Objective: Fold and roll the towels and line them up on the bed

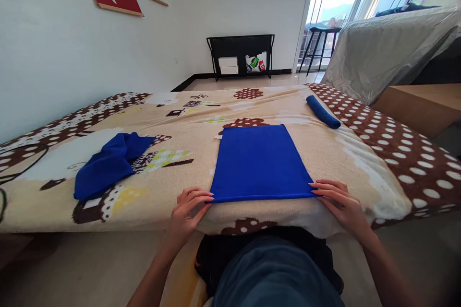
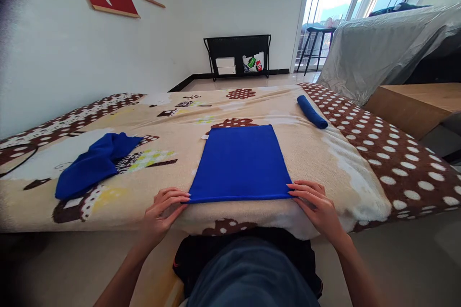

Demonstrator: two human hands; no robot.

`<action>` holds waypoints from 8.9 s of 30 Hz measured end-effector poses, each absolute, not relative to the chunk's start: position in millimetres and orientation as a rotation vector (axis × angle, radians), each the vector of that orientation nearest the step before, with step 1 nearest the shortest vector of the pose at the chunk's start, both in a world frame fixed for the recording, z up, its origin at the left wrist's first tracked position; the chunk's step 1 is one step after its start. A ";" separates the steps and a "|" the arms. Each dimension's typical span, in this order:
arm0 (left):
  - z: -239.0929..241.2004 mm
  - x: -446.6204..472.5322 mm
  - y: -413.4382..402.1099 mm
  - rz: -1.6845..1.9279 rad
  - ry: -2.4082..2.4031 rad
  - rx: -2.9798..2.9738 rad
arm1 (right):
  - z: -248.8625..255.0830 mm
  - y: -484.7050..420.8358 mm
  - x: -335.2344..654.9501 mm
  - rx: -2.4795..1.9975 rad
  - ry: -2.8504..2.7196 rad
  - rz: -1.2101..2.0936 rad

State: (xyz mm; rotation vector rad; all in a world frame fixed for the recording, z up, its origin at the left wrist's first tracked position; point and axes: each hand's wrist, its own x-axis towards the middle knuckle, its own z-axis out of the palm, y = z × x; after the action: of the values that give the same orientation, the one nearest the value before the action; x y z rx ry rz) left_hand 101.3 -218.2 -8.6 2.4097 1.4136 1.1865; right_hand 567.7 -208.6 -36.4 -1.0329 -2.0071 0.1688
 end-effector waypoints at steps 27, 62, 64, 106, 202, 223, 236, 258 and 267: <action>-20.5 249.8 -209.3 1.238 1.548 2.840 | -44.2 -207.3 417.9 -1.034 -1.941 -0.257; 8.6 103.4 -219.7 0.926 1.435 2.886 | -22.0 -198.3 571.9 -1.159 -2.185 -0.022; 7.2 103.3 -216.8 0.853 1.475 2.866 | -22.9 -195.7 567.6 -1.183 -2.166 0.002; -1.2 149.6 -186.2 0.589 2.010 2.864 | -26.9 -178.3 495.9 -1.464 -2.021 -0.379; 2.8 121.8 -208.1 0.743 1.647 2.911 | -24.3 -176.7 553.3 -1.144 -2.246 -0.177; 8.8 240.3 -150.0 0.657 1.481 2.814 | -7.7 -145.3 428.3 -1.189 -2.264 -0.134; 8.4 195.7 -165.2 0.699 1.837 2.701 | -8.3 -144.2 478.6 -1.410 -2.165 -0.258; 11.2 240.8 -128.4 0.479 1.619 2.678 | 0.6 -118.2 425.4 -1.302 -2.418 0.037; 4.7 156.3 -130.1 0.560 2.019 2.553 | -20.8 -105.8 521.8 -1.699 -2.171 -0.230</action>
State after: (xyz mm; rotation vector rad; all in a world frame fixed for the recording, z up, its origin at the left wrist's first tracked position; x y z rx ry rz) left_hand 156.3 -130.1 4.7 2.5533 2.0187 0.5598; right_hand 521.8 -105.8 -20.8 -1.6988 -2.1709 -0.2301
